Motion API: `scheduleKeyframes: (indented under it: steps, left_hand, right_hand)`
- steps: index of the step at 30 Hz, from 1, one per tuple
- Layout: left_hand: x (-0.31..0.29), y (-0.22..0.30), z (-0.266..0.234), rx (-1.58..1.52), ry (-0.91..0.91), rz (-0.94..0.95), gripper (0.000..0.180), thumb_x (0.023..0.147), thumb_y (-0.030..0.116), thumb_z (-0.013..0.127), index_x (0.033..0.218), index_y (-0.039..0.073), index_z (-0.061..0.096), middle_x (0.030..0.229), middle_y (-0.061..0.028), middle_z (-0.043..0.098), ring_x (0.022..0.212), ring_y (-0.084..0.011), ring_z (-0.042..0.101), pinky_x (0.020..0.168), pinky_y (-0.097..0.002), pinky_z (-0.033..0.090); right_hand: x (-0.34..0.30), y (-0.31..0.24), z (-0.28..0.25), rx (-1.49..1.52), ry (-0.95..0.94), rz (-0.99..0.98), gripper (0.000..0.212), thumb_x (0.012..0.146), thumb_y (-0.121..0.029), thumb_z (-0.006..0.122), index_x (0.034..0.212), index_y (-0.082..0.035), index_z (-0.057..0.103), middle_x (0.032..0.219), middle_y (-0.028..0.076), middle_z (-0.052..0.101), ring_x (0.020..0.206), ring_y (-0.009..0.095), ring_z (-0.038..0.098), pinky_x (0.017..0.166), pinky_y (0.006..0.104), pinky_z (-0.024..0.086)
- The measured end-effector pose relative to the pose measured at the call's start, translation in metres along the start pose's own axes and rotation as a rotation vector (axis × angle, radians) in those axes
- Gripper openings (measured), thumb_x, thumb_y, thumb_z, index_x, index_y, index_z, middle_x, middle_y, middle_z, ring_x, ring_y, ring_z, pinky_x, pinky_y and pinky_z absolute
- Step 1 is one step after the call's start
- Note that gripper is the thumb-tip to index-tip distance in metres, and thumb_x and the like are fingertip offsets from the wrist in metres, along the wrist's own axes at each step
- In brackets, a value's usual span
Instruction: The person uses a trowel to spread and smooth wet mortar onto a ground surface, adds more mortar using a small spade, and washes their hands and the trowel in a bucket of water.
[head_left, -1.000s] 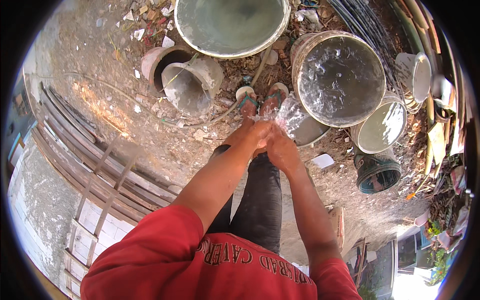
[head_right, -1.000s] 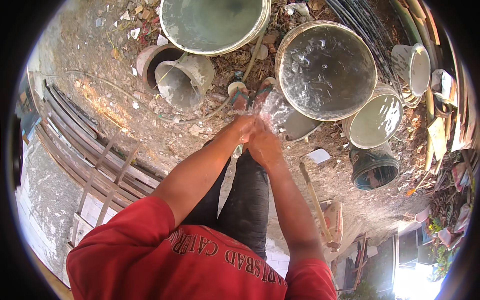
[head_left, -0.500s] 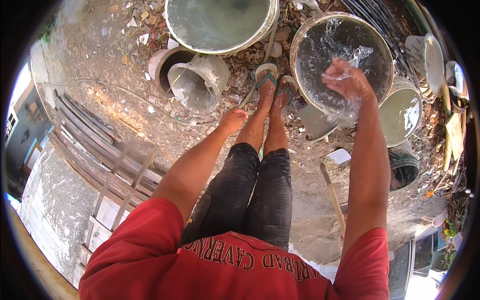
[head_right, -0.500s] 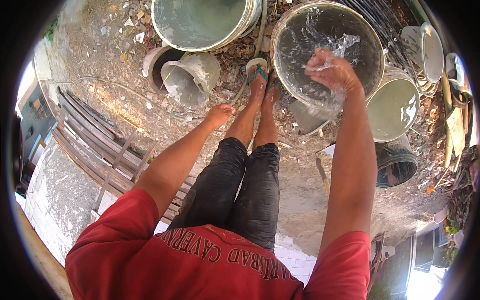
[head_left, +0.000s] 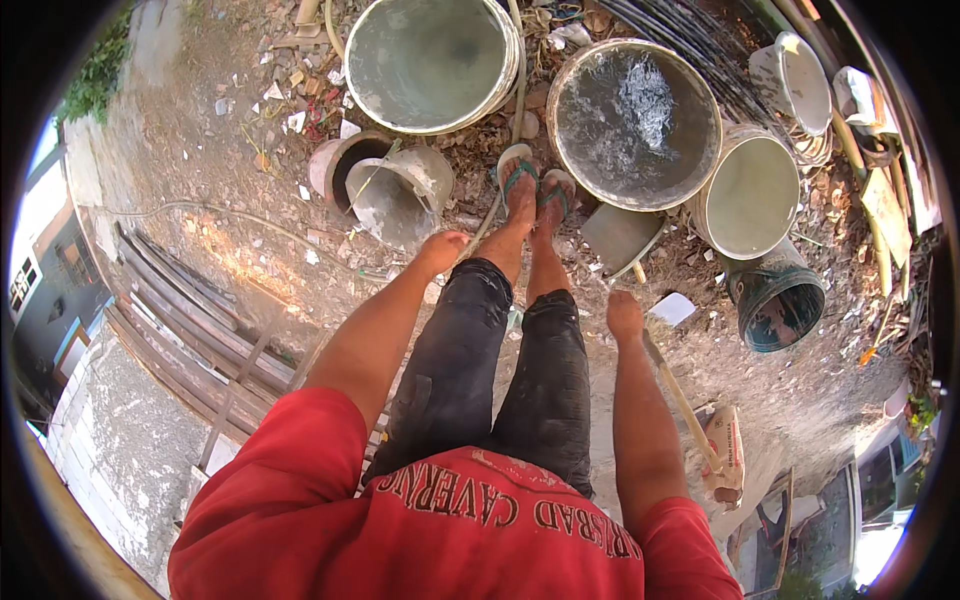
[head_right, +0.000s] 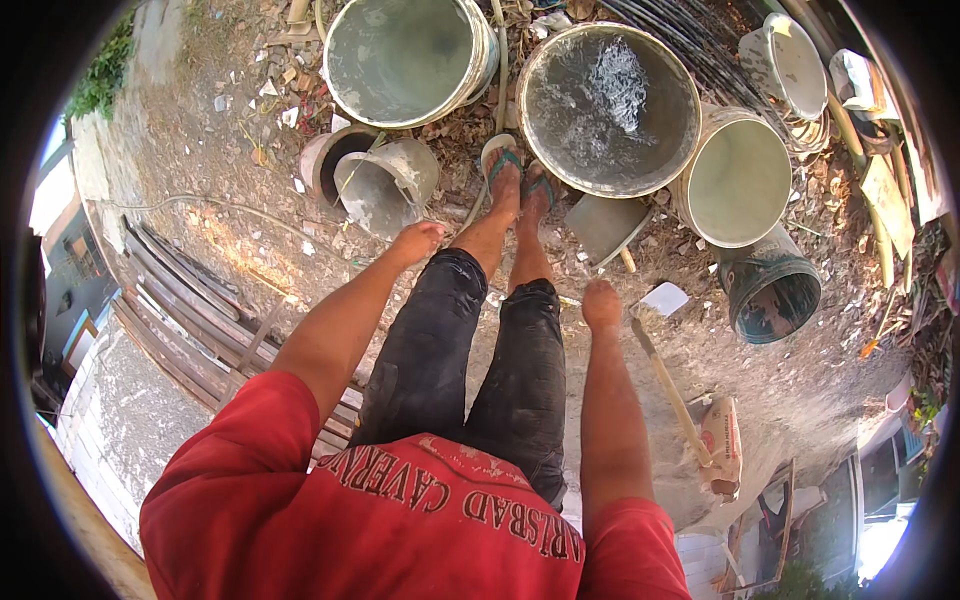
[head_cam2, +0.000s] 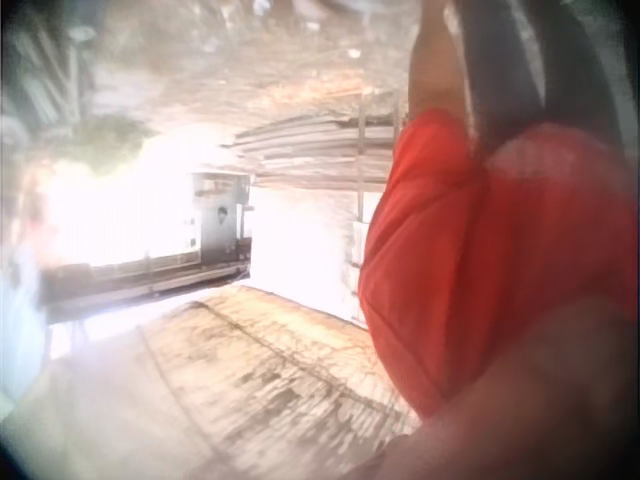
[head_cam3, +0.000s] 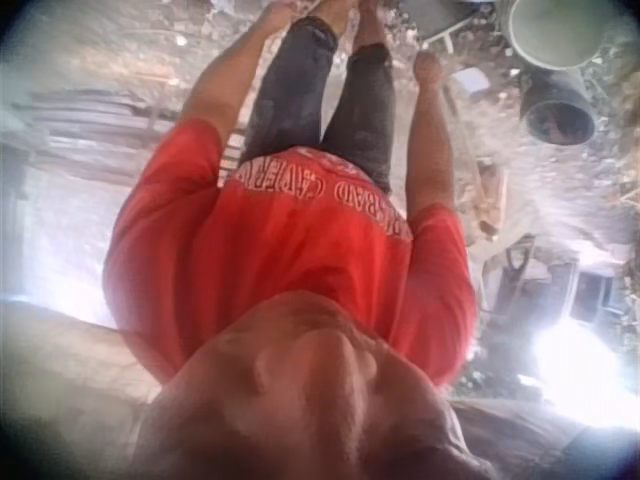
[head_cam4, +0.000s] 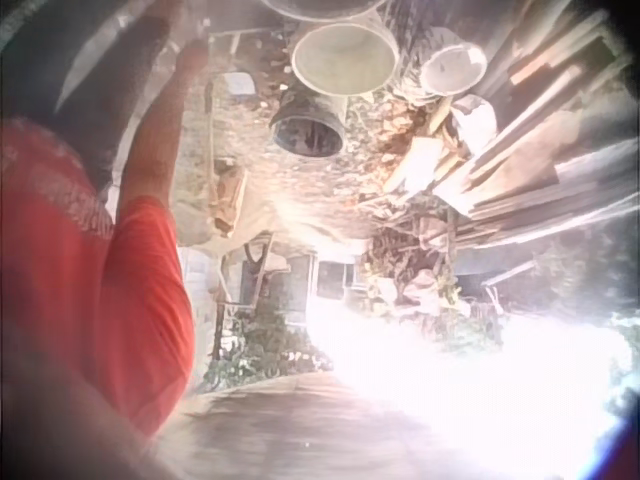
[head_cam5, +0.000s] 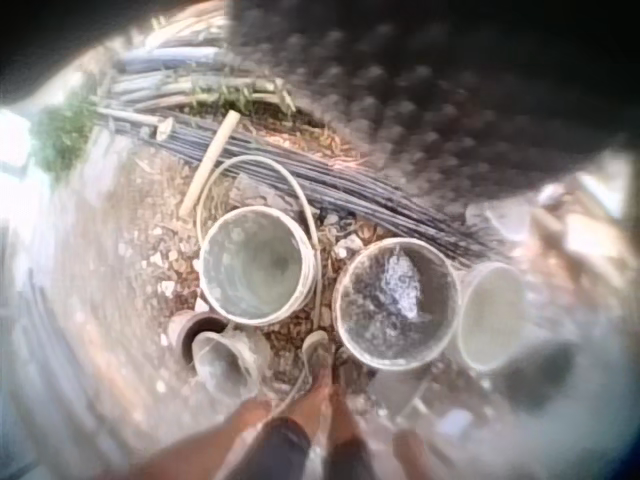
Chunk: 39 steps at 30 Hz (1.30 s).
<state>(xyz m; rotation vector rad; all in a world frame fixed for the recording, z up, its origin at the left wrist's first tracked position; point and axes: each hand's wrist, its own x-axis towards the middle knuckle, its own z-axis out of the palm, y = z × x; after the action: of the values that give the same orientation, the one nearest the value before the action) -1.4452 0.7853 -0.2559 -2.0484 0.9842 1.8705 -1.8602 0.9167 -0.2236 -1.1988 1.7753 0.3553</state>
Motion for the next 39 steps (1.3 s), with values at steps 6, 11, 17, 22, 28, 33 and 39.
scheduleKeyframes:
  steps: [6, 11, 17, 22, 28, 33, 39]
  left_hand:
    - [-0.081, -0.068, -0.082, -0.141, 0.145, 0.049, 0.022, 0.088, 0.005, 0.055, 0.107, 0.002, 0.067, 0.092, -0.0072, 0.072, 0.074, -0.0162, 0.066, 0.066, -0.0290, 0.054]
    - [-0.180, -0.126, -0.108, -0.253, 0.072, -0.276, 0.022, 0.093, 0.012, 0.051, 0.108, 0.006, 0.066, 0.093, -0.0063, 0.070, 0.070, -0.0158, 0.065, 0.059, -0.0305, 0.050]
    - [-0.271, -0.243, -0.146, -0.187, -0.033, -0.363, 0.022, 0.095, 0.018, 0.051, 0.110, 0.008, 0.064, 0.092, -0.0054, 0.070, 0.068, -0.0163, 0.064, 0.058, -0.0325, 0.051]
    - [-0.314, -0.325, -0.197, -0.333, 0.053, -0.343, 0.025, 0.094, 0.021, 0.053, 0.112, 0.008, 0.063, 0.094, -0.0058, 0.070, 0.067, -0.0164, 0.064, 0.058, -0.0316, 0.052]
    - [-0.297, -0.372, -0.260, -0.374, 0.101, -0.051, 0.020, 0.090, 0.017, 0.058, 0.105, 0.007, 0.066, 0.093, -0.0060, 0.069, 0.066, -0.0156, 0.063, 0.055, -0.0297, 0.050]
    - [-0.290, -0.327, -0.307, -0.273, 0.166, -0.056, 0.020, 0.090, 0.020, 0.061, 0.106, 0.010, 0.068, 0.090, -0.0025, 0.068, 0.067, -0.0128, 0.062, 0.057, -0.0280, 0.050]
    - [-0.271, -0.140, -0.304, -0.315, 0.074, 0.344, 0.032, 0.097, 0.032, 0.062, 0.118, 0.007, 0.062, 0.102, -0.0032, 0.068, 0.075, -0.0109, 0.061, 0.068, -0.0276, 0.052]
  right_hand:
    - [-0.094, 0.123, -0.045, -0.363, -0.047, 0.207, 0.028, 0.090, -0.029, 0.054, 0.091, -0.007, 0.072, 0.092, 0.021, 0.071, 0.091, 0.038, 0.069, 0.084, 0.0478, 0.054]
    - [-0.165, 0.139, -0.030, -0.614, -0.279, 0.155, 0.032, 0.080, -0.038, 0.072, 0.094, -0.010, 0.071, 0.092, 0.010, 0.071, 0.089, 0.030, 0.069, 0.080, 0.0409, 0.056]
    - [-0.216, 0.047, 0.033, -0.647, -0.154, -0.082, 0.031, 0.075, -0.031, 0.076, 0.098, -0.010, 0.071, 0.095, 0.009, 0.070, 0.091, 0.027, 0.067, 0.080, 0.0399, 0.056]
    - [-0.281, -0.060, 0.111, -0.459, -0.055, -0.008, 0.018, 0.086, -0.018, 0.058, 0.093, -0.008, 0.072, 0.093, 0.016, 0.070, 0.091, 0.032, 0.068, 0.081, 0.0432, 0.056]
    - [-0.339, -0.095, 0.191, -0.040, 0.080, 0.140, 0.019, 0.085, -0.019, 0.058, 0.087, -0.004, 0.069, 0.094, 0.016, 0.072, 0.086, 0.031, 0.071, 0.074, 0.0466, 0.057]
    - [-0.371, -0.198, 0.158, 0.279, -0.017, 0.017, 0.019, 0.087, -0.018, 0.057, 0.085, -0.002, 0.067, 0.093, 0.018, 0.071, 0.078, 0.036, 0.069, 0.068, 0.0452, 0.057]
    - [-0.361, -0.067, 0.173, -0.284, 0.441, 0.068, 0.028, 0.090, -0.028, 0.059, 0.096, -0.003, 0.071, 0.093, 0.016, 0.071, 0.086, 0.029, 0.069, 0.075, 0.0432, 0.056]
